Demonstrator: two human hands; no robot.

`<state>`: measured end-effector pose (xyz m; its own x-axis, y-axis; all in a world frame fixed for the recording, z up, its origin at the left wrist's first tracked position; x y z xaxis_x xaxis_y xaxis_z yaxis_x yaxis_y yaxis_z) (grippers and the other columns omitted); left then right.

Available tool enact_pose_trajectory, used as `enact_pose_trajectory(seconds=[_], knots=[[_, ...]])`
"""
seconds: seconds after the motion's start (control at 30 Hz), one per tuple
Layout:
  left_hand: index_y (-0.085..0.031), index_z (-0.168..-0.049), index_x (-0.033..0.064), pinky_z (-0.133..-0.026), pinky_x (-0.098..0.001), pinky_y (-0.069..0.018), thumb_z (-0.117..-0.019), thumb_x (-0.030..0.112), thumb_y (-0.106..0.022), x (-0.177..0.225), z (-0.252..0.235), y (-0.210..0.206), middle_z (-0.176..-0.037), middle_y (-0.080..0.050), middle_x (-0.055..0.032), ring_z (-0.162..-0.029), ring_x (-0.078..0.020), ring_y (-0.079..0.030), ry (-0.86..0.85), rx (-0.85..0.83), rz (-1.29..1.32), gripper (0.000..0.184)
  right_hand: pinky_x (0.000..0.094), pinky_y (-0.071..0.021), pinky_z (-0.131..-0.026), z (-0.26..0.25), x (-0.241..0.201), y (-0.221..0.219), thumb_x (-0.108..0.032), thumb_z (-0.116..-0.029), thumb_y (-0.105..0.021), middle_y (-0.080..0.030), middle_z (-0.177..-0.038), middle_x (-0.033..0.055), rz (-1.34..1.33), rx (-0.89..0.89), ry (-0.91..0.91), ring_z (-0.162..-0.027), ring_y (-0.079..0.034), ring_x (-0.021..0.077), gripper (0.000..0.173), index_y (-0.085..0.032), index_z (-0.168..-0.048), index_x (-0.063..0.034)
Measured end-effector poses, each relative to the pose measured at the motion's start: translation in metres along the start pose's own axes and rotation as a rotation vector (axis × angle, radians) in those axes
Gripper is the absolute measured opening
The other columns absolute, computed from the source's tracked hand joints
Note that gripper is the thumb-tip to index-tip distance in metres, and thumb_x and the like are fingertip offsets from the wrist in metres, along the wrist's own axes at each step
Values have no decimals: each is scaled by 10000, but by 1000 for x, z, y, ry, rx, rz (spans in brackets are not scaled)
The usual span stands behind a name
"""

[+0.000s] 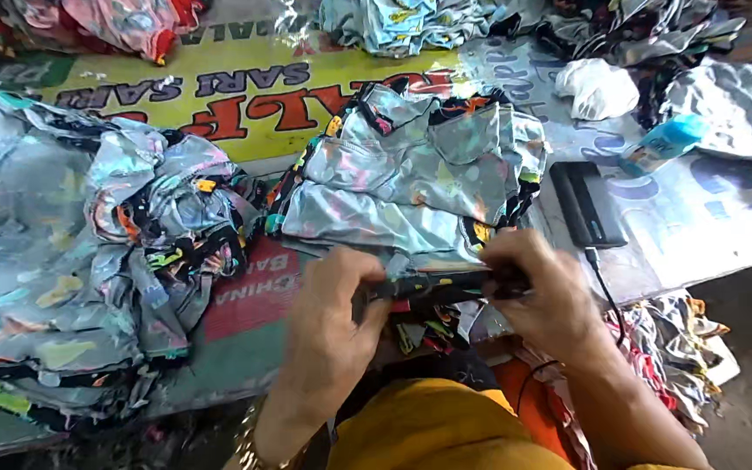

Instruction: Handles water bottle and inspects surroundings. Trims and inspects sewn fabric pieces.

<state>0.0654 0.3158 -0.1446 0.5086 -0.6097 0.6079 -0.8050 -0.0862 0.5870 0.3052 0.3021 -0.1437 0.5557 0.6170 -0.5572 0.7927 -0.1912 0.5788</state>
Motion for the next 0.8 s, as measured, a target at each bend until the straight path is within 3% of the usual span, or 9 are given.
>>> enact_pose_trajectory(seconds=[0.07, 0.13, 0.27, 0.37, 0.43, 0.5, 0.57, 0.63, 0.8], knots=[[-597, -1088, 141, -964, -326, -463, -1031, 186, -596, 1, 10, 5, -1037, -636, -42, -1024, -150, -610, -201, -34, -116, 73, 174, -478, -620, 12, -2, 6, -140, -970, -645, -602, -871, 32, 89, 39, 29, -716, -566, 58, 148, -561, -1087, -103], [-614, -1129, 129, -927, -415, -444, -1065, 154, -519, -4, 23, 0, -993, -629, -97, -942, -242, -610, -376, -153, -253, 117, 264, -495, -579, 27, -2, -2, -109, -979, -608, -662, -867, 84, 200, -21, 58, -715, -632, 158, 68, -643, -1037, -108], [-698, -1098, 124, -914, -435, -487, -1045, 158, -546, -20, 43, -15, -1033, -679, -90, -971, -247, -652, -341, -317, -333, 164, 372, -498, -473, 47, 6, -29, -67, -971, -565, -674, -922, 135, 345, -313, -3, -662, -660, 265, 160, -703, -1046, -96], [-715, -989, 147, -924, -394, -440, -1063, 360, -550, -18, 39, -17, -983, -692, -42, -973, -183, -643, -209, -275, -293, 280, 347, -505, -487, 41, 4, -16, -148, -972, -581, -685, -1012, 104, 309, -407, -62, -683, -668, 220, 184, -733, -1075, -150], [-682, -991, 132, -889, -410, -439, -1056, 338, -564, -15, 35, -22, -899, -686, -41, -885, -186, -650, -185, -230, -334, 246, 320, -504, -506, 30, 0, -6, -236, -1010, -569, -684, -1005, 71, 291, -419, -49, -679, -653, 176, 198, -739, -1086, -166], [-632, -1055, 132, -866, -433, -423, -1053, 316, -558, -11, 31, -27, -845, -654, -50, -797, -209, -628, -196, -188, -410, 198, 253, -485, -563, 17, -10, -1, -238, -1042, -552, -688, -969, 49, 192, -287, -19, -716, -635, 106, 217, -741, -1091, -141], [-656, -1175, 189, -880, -484, -405, -1050, 271, -564, -4, 30, -31, -921, -668, -73, -809, -236, -631, -225, -153, -474, 176, 144, -489, -675, 5, -19, -5, -220, -1079, -516, -662, -958, 27, -97, -127, -23, -807, -609, 13, 242, -711, -1101, -78], [-658, -1235, 230, -899, -486, -360, -1056, 214, -546, 1, 32, -35, -1082, -676, -77, -884, -239, -604, -263, -141, -493, 212, 128, -510, -684, -3, -24, -21, -198, -1094, -491, -641, -934, 21, -447, -46, -87, -791, -594, -12, 238, -658, -1090, -29], [-728, -1031, 180, -903, -454, -425, -1024, 142, -540, -1, 41, -38, -1074, -732, -26, -989, -220, -656, -373, -150, -461, 192, 139, -475, -589, 2, 0, -66, -132, -1057, -513, -644, -833, -21, -613, -158, -320, -654, -551, -29, 208, -684, -1057, -14]])
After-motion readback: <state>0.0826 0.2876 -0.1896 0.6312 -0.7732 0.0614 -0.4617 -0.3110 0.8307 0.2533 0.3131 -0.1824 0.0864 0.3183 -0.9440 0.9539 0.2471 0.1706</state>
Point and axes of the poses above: each hand's wrist, its own z-axis away from the middle knuckle, its own y-axis out of the back of the hand, x = y × z, the point moved 2 cm from there along -z, towards the middle knuckle
